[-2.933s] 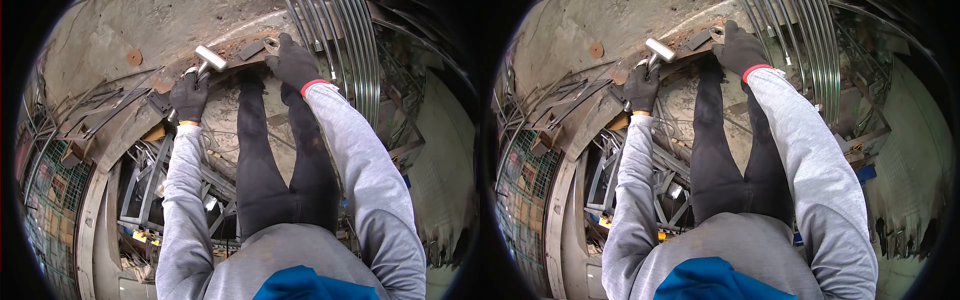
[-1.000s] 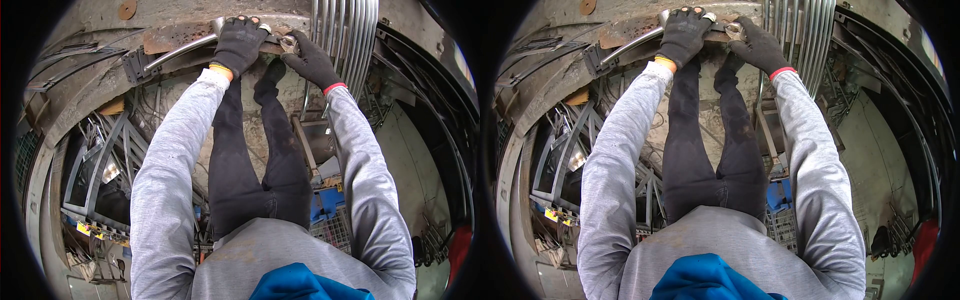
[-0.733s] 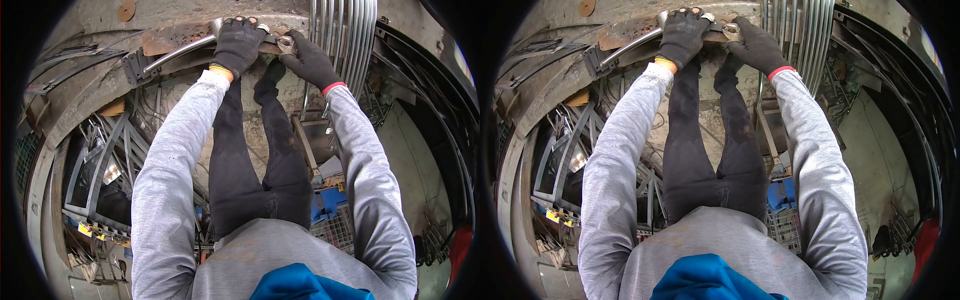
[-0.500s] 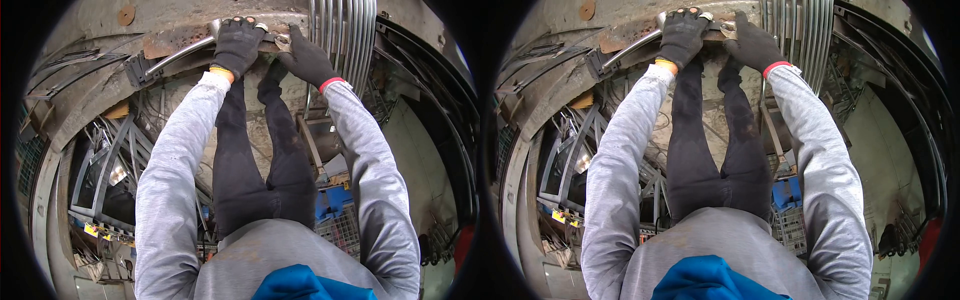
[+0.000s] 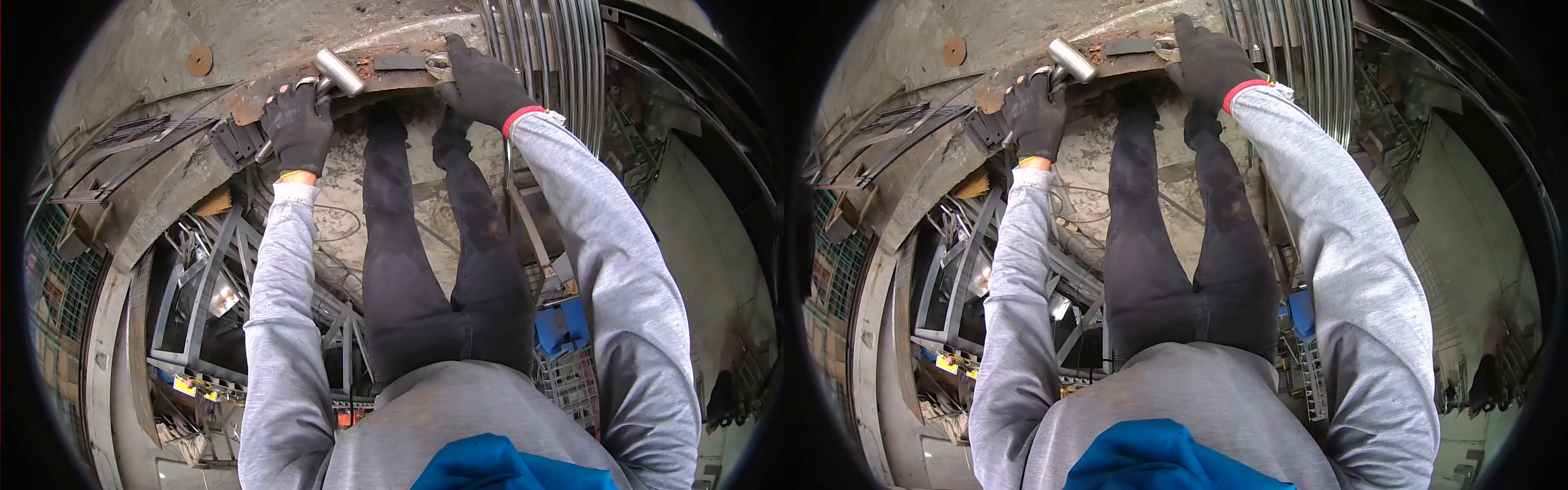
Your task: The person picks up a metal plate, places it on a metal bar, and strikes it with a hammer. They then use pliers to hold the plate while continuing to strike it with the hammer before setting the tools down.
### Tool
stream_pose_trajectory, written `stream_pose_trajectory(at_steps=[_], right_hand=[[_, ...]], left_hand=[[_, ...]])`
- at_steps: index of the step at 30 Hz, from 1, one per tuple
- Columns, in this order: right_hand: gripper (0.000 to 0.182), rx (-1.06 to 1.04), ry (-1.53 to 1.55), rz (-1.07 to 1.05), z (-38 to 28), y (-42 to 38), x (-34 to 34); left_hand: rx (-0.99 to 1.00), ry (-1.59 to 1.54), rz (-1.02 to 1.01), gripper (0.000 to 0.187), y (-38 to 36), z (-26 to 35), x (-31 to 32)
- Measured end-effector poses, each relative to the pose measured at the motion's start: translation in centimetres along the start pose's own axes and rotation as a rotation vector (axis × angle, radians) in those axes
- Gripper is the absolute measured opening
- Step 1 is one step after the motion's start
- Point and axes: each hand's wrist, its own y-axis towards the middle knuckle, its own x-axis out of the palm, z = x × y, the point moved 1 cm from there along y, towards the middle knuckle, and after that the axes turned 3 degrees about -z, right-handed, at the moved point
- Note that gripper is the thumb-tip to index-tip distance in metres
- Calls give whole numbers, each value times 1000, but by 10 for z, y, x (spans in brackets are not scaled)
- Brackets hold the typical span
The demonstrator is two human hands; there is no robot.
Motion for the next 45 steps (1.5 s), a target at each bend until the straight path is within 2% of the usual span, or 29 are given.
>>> stream_pose_trajectory(at_steps=[3, 5, 7, 9, 11, 13, 15, 16, 17, 18, 20, 21, 23, 25, 27, 28, 29, 31, 32, 33, 35, 36, 37, 39, 41, 43, 45], right_hand=[[79, 15, 7, 28, -2, 1, 2], [77, 81, -21, -42, -4, 3, -1], [76, 72, -14, -33, -2, 1, 1], [76, 59, -13, -18, 0, 4, 2], [75, 63, -15, -46, 1, 6, 2], [75, 82, 1, -51, -2, 6, 0], [74, 102, 14, -54, -1, 7, -3], [75, 84, 12, -47, 0, 6, -4], [76, 66, 13, -43, -1, 3, -3], [79, 58, -10, -10, 2, 3, 5], [81, 76, 13, -48, -8, -1, 7], [82, 110, 9, -59, -2, 6, 1], [83, 79, 19, -18, 2, 7, 7], [82, 77, 21, -35, 2, 4, 6], [79, 80, 21, -13, 3, 8, 4], [78, 98, 8, -25, 2, 8, 4], [78, 116, 0, -43, -1, 5, 5], [79, 107, 8, -80, -5, 0, -1], [79, 115, 19, -82, -3, 1, 3], [80, 119, 21, -74, -4, 6, 1], [79, 119, -7, -4, 2, 14, -1], [81, 104, 13, -8, 1, 12, -1], [82, 94, 46, -27, -3, 4, 4], [82, 64, 62, -24, -2, 5, 3], [78, 130, 76, -104, -4, 7, 0], [85, 130, 149, -135, 8, 9, 6], [87, 19, 451, 23, 33, 16, 32]], left_hand=[[-10, 43, 25, 38, 7, 12, -16], [-238, -193, -211, 39, 11, 29, -41], [-208, -248, -168, 34, 10, 46, -64], [-215, -827, -187, 26, 8, 67, -92], [-179, -941, -180, 22, -2, 93, -112], [-67, -1155, -58, 19, -10, 117, -122], [84, -1043, 94, 20, -14, 133, -105], [105, -958, 35, 22, -14, 131, -85], [22, -881, -109, 21, -10, 130, -59], [12, -786, -156, 20, -4, 128, -37], [-28, -665, -240, 26, 6, 121, -33], [-10, -669, -209, 26, 17, 124, -41], [-97, -968, -156, 23, 7, 121, -65], [-90, -998, -143, 26, -9, 119, -78], [18, -1139, 88, 29, -14, 126, -90], [105, -1082, 177, 32, -13, 126, -86], [129, -1072, 106, 30, -13, 127, -80], [-74, -780, -324, 28, 1, 124, -40], [18, -757, -197, 29, 4, 122, -34], [15, -752, -183, 29, 6, 119, -41], [-98, -764, -268, 24, 19, 117, -47], [-113, -760, -177, 26, 14, 105, -42], [-126, -752, -203, 26, 5, 93, -47], [-169, -523, -8, 29, 3, 71, -55], [-246, -401, -59, 35, 1, 39, -36], [-114, -167, 103, 40, -3, 8, -9], [-71, -144, 132, 45, 2, -4, -1]])
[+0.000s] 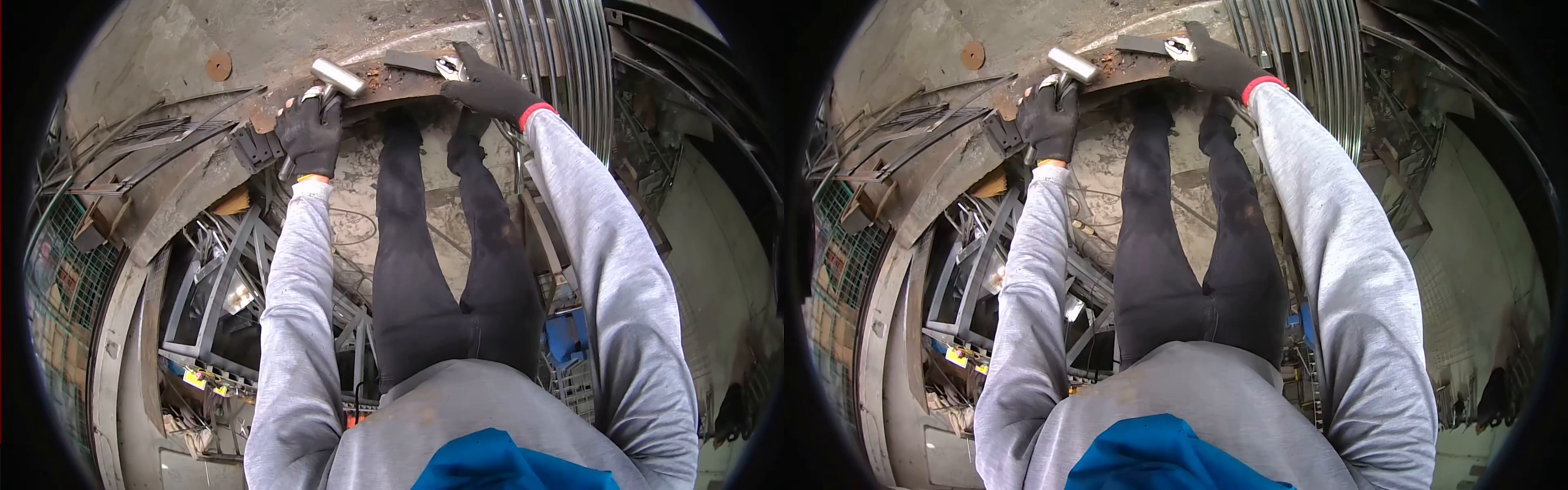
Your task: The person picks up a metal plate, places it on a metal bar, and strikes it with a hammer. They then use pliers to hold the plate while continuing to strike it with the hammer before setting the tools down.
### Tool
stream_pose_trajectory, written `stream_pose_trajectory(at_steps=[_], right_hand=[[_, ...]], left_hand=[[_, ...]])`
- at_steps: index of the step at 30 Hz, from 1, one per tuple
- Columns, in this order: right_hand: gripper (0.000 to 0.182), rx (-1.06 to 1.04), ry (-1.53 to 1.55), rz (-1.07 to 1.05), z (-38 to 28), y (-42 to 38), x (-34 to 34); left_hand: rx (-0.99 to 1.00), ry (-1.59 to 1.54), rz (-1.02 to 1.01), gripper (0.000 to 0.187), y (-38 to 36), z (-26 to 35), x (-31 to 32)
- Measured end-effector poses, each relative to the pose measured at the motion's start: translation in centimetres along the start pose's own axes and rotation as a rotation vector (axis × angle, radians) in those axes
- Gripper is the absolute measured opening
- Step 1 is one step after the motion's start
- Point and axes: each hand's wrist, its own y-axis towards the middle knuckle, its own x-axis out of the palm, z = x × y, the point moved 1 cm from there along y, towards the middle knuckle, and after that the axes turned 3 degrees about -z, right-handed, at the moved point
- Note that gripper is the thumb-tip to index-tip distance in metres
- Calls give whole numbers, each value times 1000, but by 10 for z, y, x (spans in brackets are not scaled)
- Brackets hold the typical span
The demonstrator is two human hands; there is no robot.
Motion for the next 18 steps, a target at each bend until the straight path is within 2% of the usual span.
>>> stream_pose_trajectory(at_steps=[1, 2, 4, 5, 6, 8, 9, 10, 11, 12, 13, 14, 15, 16, 18], right_hand=[[87, -103, -21, 96, 0, 0, 2], [87, -103, -27, 90, 7, -5, -4], [84, 307, 616, -311, -29, -31, -39], [67, 298, 817, -277, -13, -31, -29], [67, 293, 809, -271, -3, -37, -26], [51, 267, 1688, -548, 7, -47, -24], [45, 218, 1795, -527, -9, -55, -26], [45, 217, 1792, -525, -11, -58, -26], [34, 194, 1879, -614, -12, -59, -23], [34, 171, 1965, -708, -15, -62, -21], [36, 277, 1935, -654, -29, -68, -26], [36, 272, 1933, -660, -30, -66, -23], [36, 244, 1836, -622, -28, -66, -14], [35, 219, 1739, -581, -26, -67, -8], [30, 203, 1733, -553, -33, -74, -1]], left_hand=[[0, 45, -22, 47, 2, -1, 1], [-2, 91, -52, 48, 0, -2, 3], [-39, 89, -69, 50, -4, -1, 3], [-64, 88, -69, 53, -1, 2, 4], [-63, 83, -60, 53, 4, 7, -1], [-85, 74, 19, 59, 7, 24, -21], [-121, 73, 125, 65, 8, 42, -35], [-140, -99, 131, 67, 9, 61, -46], [-158, -267, 136, 69, 10, 81, -56], [-152, -474, 24, 67, 15, 107, -70], [-145, -678, -89, 64, 18, 132, -78], [-200, -872, -235, 58, 21, 149, -67], [-303, -1074, -286, 43, 26, 169, -68], [-301, -1075, -283, 43, 28, 173, -66], [-479, -1102, -362, 32, 33, 178, -58]])
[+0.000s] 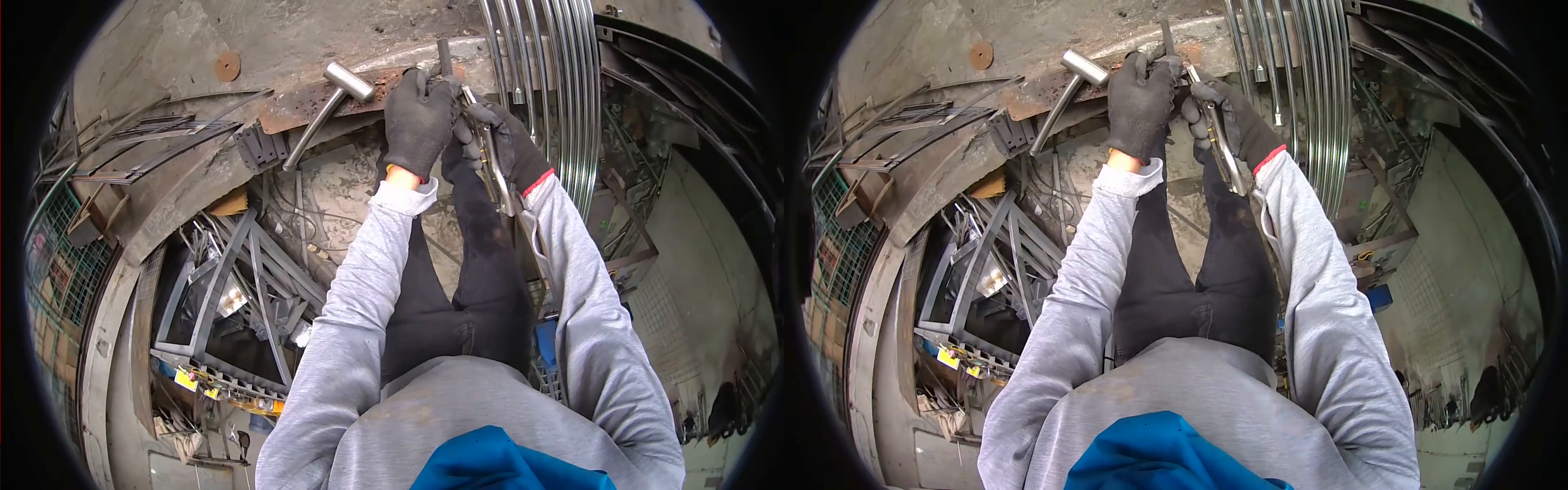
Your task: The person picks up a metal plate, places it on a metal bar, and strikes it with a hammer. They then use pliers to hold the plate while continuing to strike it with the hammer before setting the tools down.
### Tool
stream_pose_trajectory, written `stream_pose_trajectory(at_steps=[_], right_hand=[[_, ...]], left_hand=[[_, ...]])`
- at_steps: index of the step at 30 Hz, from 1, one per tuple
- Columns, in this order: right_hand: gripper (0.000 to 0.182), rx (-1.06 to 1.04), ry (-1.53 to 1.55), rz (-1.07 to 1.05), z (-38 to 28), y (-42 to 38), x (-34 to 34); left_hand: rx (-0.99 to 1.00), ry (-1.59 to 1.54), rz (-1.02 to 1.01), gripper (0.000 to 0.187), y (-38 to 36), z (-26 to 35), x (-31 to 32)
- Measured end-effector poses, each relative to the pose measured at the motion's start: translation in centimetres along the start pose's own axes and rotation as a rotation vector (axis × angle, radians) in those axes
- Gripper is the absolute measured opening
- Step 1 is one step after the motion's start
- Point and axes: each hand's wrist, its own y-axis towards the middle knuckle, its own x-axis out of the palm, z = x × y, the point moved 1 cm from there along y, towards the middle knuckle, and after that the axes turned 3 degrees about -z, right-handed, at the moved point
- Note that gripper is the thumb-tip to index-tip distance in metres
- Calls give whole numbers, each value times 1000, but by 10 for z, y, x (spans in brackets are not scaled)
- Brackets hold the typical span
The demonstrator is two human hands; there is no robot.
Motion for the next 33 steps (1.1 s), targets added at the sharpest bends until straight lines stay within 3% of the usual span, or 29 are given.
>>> stream_pose_trajectory(at_steps=[1, 2, 3, 4, 6, 7, 10, 11, 12, 14, 15, 16, 17, 18, 19, 21, 24, 26, 28, 29, 30, 32, 33], right_hand=[[28, -54, -31, 122, 4, -5, 11], [29, -109, -61, 244, 6, -10, 21], [41, -126, -46, 256, 11, -13, 27], [41, -124, -41, 255, 14, -17, 34], [59, -43, -468, 418, 18, -26, 46], [59, -41, -464, 415, 28, -30, 49], [65, -68, -200, 471, 52, -39, 52], [46, -123, -66, 489, 61, -38, 54], [46, -119, -61, 494, 69, -39, 40], [26, -412, 555, 320, 73, -38, -6], [26, -498, 665, 467, 58, -45, -4], [26, -501, 670, 464, 48, -54, -12], [25, -463, 426, 628, 40, -64, -23], [34, -420, 174, 784, 34, -71, -28], [34, -423, 172, 782, 25, -69, -18], [50, -280, -543, 894, 10, -64, 1], [65, -226, -794, 835, 5, -48, 2], [65, -265, -820, 827, 1, -28, -1], [70, -269, -871, 810, -1, -19, -2], [72, -347, -1082, 860, -1, -9, -16], [72, -351, -1089, 861, -6, -3, -17], [66, -502, -1410, 806, -7, 5, -13], [70, -399, -1205, 726, -10, 7, -9]], left_hand=[[-3, -228, 36, 23, 1, -7, 5], [-1, -229, 34, 23, 1, -15, 6], [-48, -314, -74, 22, -5, -17, 3], [-97, -395, -180, 21, -9, -18, 0], [-110, -313, -212, 21, -17, -30, -1], [-123, -239, -249, 21, -21, -36, 0], [-186, -273, -196, 23, -36, -49, 5], [-145, -154, -149, 26, -38, -56, 7], [-152, -153, -152, 26, -40, -64, 4], [176, 598, 383, 30, -36, -72, -21], [176, 601, 382, 30, -34, -80, -34], [260, 690, 284, 34, -30, -86, -45], [339, 779, 186, 38, -30, -89, -52], [336, 782, 188, 38, -32, -89, -53], [298, 697, 82, 39, -29, -85, -50], [280, 528, -8, 39, -21, -77, -37], [318, 656, 70, 38, 3, -66, -13], [336, 698, 95, 38, 29, -75, 0], [467, 943, 197, 40, 39, -81, 6], [373, 1117, 143, 44, 38, -81, 8], [376, 1112, 148, 44, 37, -81, 8], [595, 1091, 331, 49, 28, -81, 2], [500, 1087, 254, 54, 28, -86, 0]])
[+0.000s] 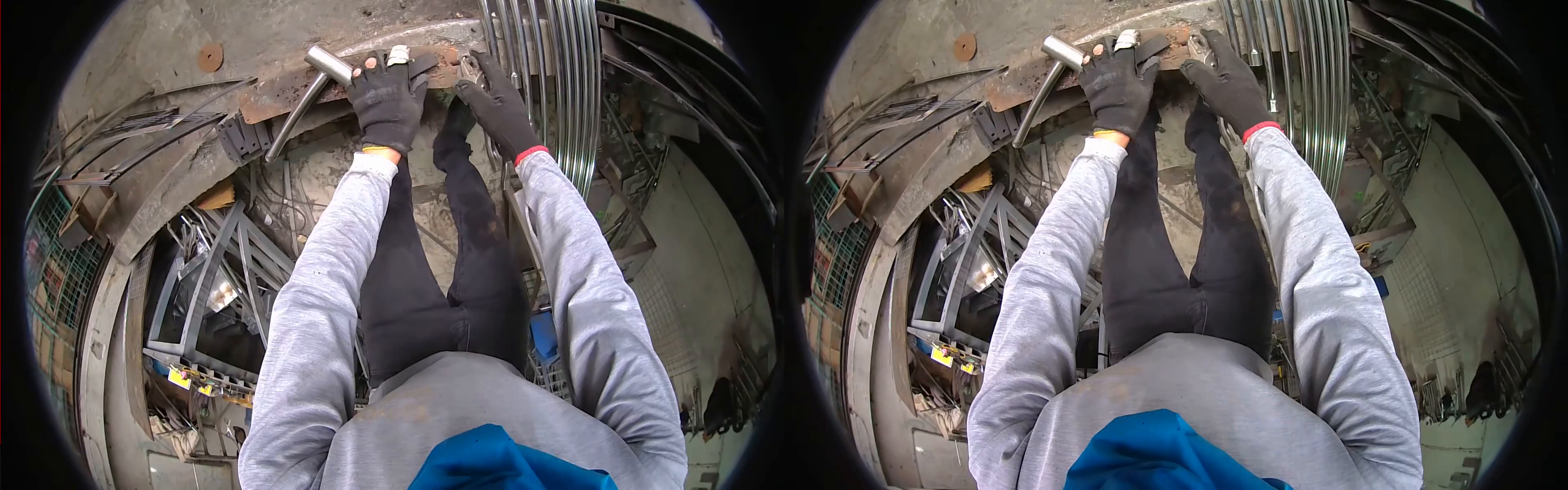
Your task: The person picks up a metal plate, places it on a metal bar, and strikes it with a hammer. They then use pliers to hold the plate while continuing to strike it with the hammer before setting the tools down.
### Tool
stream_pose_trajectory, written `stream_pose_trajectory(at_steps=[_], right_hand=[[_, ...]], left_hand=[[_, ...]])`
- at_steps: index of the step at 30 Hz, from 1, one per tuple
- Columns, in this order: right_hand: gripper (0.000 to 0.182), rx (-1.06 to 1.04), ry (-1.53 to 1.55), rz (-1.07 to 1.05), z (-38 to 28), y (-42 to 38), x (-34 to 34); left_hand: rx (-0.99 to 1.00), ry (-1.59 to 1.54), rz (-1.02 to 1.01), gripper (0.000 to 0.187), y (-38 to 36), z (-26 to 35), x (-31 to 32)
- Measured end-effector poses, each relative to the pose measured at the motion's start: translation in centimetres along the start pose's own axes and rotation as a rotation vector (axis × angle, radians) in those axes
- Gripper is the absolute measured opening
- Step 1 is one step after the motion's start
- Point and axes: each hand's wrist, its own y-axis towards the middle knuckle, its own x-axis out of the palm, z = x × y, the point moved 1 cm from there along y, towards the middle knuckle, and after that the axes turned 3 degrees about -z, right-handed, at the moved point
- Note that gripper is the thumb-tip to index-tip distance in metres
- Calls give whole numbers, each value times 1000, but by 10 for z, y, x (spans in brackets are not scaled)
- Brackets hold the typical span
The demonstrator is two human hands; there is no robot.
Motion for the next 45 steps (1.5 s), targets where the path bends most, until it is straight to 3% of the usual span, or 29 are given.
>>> stream_pose_trajectory(at_steps=[7, 9, 10, 12, 18, 22, 24, 28, 30, 45], right_hand=[[75, -122, -289, 1, -4, 15, 8], [72, -59, -182, -12, -9, 14, 9], [72, -62, -186, -18, -11, 16, 11], [70, -36, -38, -30, -7, 19, 16], [69, 64, -10, -38, 1, 27, 22], [69, 35, -17, -9, 2, 27, 25], [70, 8, -23, -17, 1, 26, 25], [72, -38, -154, -2, -2, 26, 23], [75, -2, -179, -33, -2, 24, 21], [68, -67, -215, 5, 2, 26, 25]], left_hand=[[-28, -4, -142, 50, 10, -1, 0], [-113, -14, -369, 45, 11, 1, 1], [-120, -17, -367, 45, 8, -2, 6], [5, -2, -146, 42, 4, -5, 10], [24, -28, -79, 40, -1, -8, 17], [-19, -15, -159, 39, 1, -4, 13], [22, -22, -18, 27, 1, -4, 11], [-32, -49, -84, 26, 2, -2, 13], [-19, -65, -120, 40, 2, -4, 15], [0, -48, -82, 41, -1, -5, 15]])
